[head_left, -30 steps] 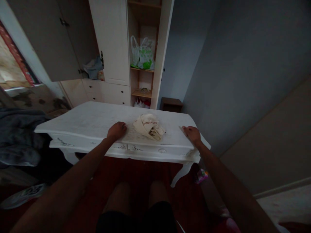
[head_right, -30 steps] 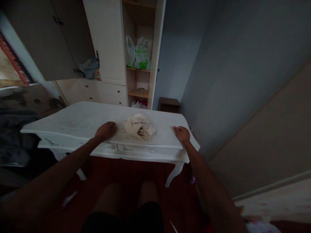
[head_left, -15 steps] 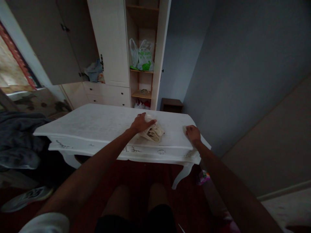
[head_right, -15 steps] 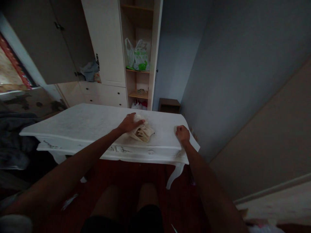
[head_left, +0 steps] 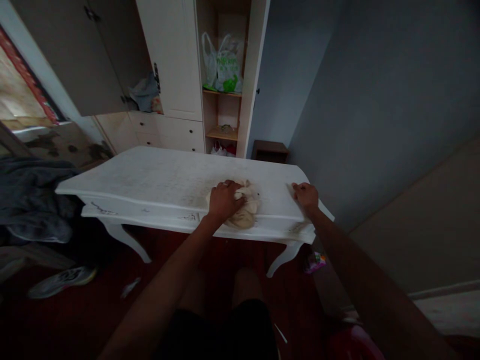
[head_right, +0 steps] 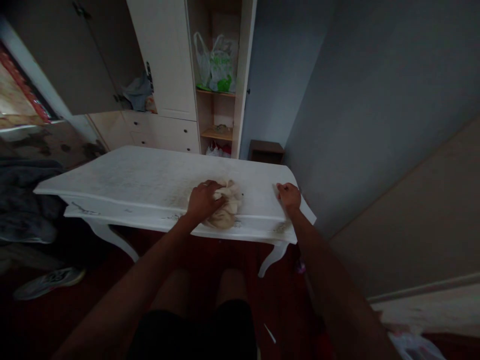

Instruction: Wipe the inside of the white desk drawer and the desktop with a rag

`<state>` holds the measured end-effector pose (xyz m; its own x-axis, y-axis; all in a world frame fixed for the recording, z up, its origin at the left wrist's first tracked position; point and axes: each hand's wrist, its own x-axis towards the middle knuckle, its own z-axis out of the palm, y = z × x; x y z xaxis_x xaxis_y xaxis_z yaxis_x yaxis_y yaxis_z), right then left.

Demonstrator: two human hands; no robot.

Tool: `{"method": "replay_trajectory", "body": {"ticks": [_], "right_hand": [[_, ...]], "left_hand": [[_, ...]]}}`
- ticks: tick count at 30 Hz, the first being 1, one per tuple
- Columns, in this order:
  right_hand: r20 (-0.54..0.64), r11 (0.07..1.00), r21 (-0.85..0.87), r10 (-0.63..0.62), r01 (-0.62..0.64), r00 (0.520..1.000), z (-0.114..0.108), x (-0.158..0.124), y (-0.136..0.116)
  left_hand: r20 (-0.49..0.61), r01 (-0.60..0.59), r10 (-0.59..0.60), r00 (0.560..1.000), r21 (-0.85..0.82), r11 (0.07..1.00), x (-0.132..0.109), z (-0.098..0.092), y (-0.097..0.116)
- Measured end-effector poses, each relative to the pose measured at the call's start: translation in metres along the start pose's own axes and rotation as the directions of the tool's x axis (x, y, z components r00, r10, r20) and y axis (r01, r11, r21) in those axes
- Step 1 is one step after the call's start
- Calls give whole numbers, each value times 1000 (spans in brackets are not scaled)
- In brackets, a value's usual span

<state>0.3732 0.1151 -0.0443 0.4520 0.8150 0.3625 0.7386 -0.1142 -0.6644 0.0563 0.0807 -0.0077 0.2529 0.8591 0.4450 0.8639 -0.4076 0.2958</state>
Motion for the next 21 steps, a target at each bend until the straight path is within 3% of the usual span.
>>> {"method": "replay_trajectory", "body": {"ticks": [3,6,8,10,12,13,17,21], "right_hand": [[32,999,-22,-35,36,999,-1,-3,-1],[47,997,-26,-75,77,996,-2,-6,-1],[36,997,-25,-75,76,997,-2,-7,-2],[25,996,-26,-85,85,996,-3,-8,-2],[18,996,-23,-90,91,996,-3,-8,-2],[18,996,-22,-88,88,996,-4,-8,-2],[28,998,-22,-58,58,998,-5,-9,-5],[25,998,-36,-44,45,999,-5,-10,-8]], "left_hand": [[-135,-69,55,989,-100,993,-58,2,-9],[-302,-27,-58,952,-271,962,-118,22,-28],[-384,64,-220,897,-381,922,-148,39,-43],[-460,157,-381,802,-453,877,-164,52,-55],[-516,197,-466,719,-492,848,-162,57,-63],[-528,200,-482,699,-503,841,-157,58,-65],[-498,200,-506,704,-545,814,-126,61,-59],[-443,247,-609,659,-637,730,-113,85,-36]]}}
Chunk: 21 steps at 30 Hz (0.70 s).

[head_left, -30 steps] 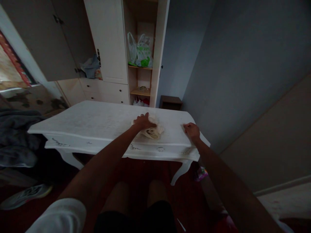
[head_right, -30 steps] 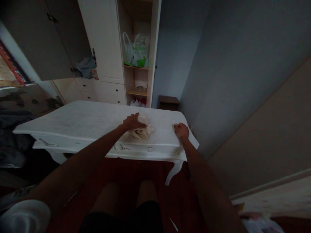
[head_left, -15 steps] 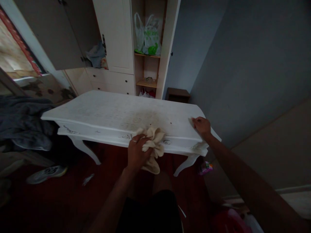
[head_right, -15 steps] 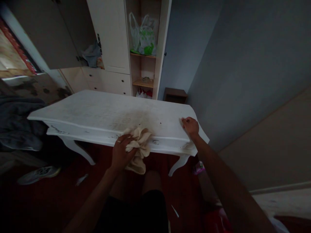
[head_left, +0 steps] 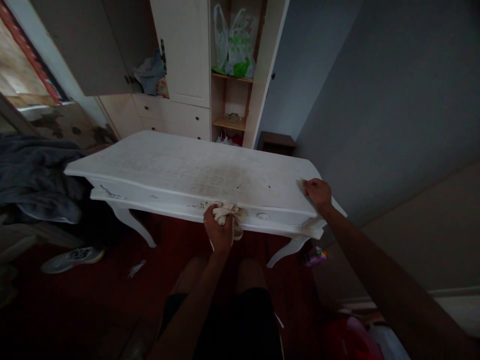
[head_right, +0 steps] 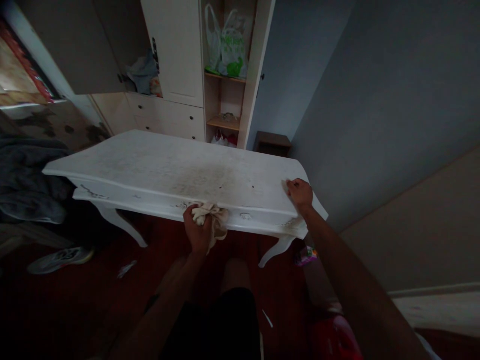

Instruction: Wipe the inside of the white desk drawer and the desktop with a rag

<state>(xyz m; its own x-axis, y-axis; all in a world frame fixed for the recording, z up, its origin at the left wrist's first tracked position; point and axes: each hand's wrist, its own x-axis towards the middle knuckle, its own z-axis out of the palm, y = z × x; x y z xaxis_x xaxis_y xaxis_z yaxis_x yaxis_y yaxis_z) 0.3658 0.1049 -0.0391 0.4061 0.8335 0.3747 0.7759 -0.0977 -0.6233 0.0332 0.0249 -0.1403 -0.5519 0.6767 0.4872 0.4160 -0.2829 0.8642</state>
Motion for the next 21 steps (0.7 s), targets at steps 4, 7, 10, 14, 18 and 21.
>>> {"method": "replay_trajectory", "body": {"ticks": [4,7,10,14,18,21], "right_hand": [[-11,1000,-4,-13,13,1000,0,1,0],[-24,1000,12,-9,9,1000,0,2,-1],[-36,998,62,24,-21,999,0,2,-1],[-58,991,127,39,-31,998,1,2,0],[-53,989,140,46,-38,998,3,5,3],[-50,989,142,59,-51,997,4,6,4]], "left_hand": [[138,-17,11,990,41,999,-35,30,7],[272,-118,88,958,96,988,-55,45,17],[323,-77,46,945,82,994,-64,50,24],[352,250,-220,910,-40,967,-68,49,29],[568,687,-487,663,-206,696,-77,52,39],[674,833,-533,512,-236,501,-86,55,53]]}}
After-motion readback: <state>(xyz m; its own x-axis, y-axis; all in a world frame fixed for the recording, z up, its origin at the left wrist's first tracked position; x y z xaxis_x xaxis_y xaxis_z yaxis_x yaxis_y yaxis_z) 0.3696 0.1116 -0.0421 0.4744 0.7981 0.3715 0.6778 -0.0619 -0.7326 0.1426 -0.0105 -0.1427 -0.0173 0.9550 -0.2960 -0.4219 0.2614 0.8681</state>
